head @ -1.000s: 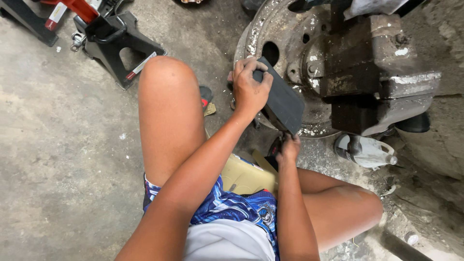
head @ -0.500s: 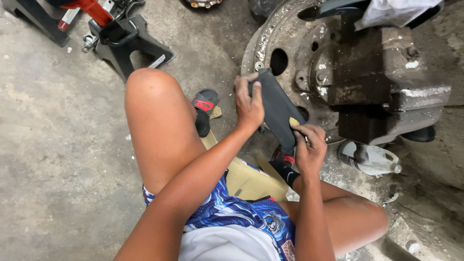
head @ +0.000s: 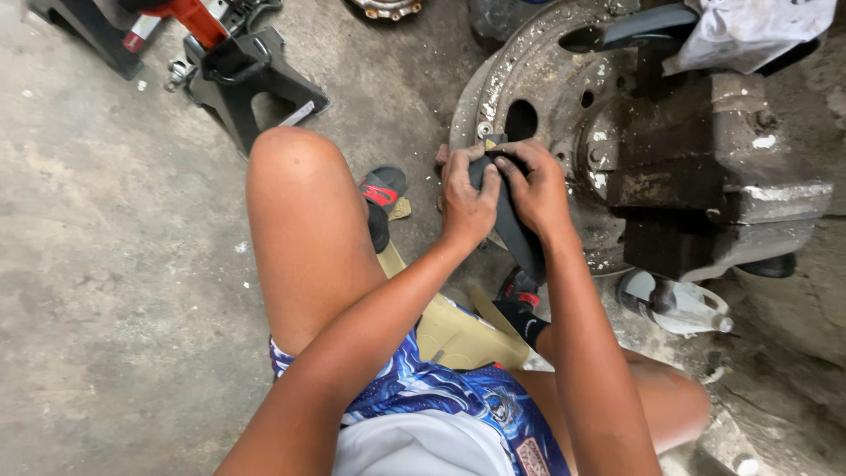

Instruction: The person sits on a low stool and repeatedly rubs a small yellow abrasive block over the surface of a black plastic part. The person holds the part with one hand and scrubs with the other, rotating the part to cover different areas.

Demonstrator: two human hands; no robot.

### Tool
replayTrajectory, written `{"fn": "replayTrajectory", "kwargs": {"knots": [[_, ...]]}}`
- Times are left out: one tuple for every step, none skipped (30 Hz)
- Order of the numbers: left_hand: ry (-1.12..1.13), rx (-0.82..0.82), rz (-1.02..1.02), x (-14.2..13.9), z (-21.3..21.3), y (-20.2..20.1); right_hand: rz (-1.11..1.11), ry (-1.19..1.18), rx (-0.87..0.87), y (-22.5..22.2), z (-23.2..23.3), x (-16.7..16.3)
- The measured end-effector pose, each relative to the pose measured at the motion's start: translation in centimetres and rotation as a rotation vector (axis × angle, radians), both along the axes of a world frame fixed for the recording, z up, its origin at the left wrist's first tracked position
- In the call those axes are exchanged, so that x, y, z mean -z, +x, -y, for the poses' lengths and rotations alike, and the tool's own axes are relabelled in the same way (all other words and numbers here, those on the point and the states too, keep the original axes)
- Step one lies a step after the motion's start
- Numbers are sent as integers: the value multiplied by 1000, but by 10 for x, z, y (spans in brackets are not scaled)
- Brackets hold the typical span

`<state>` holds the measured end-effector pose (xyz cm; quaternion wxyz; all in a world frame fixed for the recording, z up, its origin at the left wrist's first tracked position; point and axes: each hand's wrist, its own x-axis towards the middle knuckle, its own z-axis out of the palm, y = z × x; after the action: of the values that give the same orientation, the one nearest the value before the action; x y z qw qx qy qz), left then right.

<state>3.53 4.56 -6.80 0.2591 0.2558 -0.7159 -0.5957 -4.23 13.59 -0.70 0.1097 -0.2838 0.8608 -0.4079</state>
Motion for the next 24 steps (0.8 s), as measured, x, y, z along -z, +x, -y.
{"fn": "replayTrajectory", "kwargs": {"knots": [[-11,-20,3,0,-1,0,18,11,3,4,-6,-2],[-25,-37,8,-1,-1,1,38,20,8,10,-13,-4],[-12,-31,10,-1,-1,1,39,33,10,15,-22,-7],[0,-23,11,-1,-1,0,38,44,14,22,-33,-11],[10,-15,11,-2,0,0,37,54,18,29,-44,-15],[9,-20,2,-2,1,0,56,43,42,37,-55,-18],[8,-24,-6,-3,1,0,74,33,65,47,-66,-22],[8,-28,-14,-4,2,1,94,22,90,57,-77,-25],[35,-18,-4,-5,3,2,86,31,131,67,-87,-26],[61,-9,6,-6,4,3,79,38,173,77,-95,-26],[88,0,16,-6,5,4,72,46,213,87,-103,-25],[102,14,1,-7,7,5,75,22,235,97,-108,-23],[117,27,-17,-7,8,6,76,-3,255,104,-113,-21],[129,39,-35,-7,9,5,76,-30,273,108,-117,-19],[121,43,-50,-6,10,6,81,-44,276,112,-121,-18],[112,48,-65,-6,11,6,86,-59,280,114,-124,-18],[103,53,-79,-6,11,6,92,-73,284,116,-126,-18],[96,49,-76,-6,11,6,53,-58,300,116,-127,-19],[90,45,-75,-6,11,6,13,-42,316,116,-126,-21],[87,42,-74,-6,11,6,-27,-23,333,116,-125,-23],[94,50,-82,-6,10,6,-18,-21,323,116,-123,-26],[101,56,-88,-6,10,6,-8,-18,312,115,-118,-27],[107,60,-94,-6,10,6,4,-16,299,113,-113,-29],[129,68,-86,-6,10,6,7,10,306,109,-108,-31]]}}
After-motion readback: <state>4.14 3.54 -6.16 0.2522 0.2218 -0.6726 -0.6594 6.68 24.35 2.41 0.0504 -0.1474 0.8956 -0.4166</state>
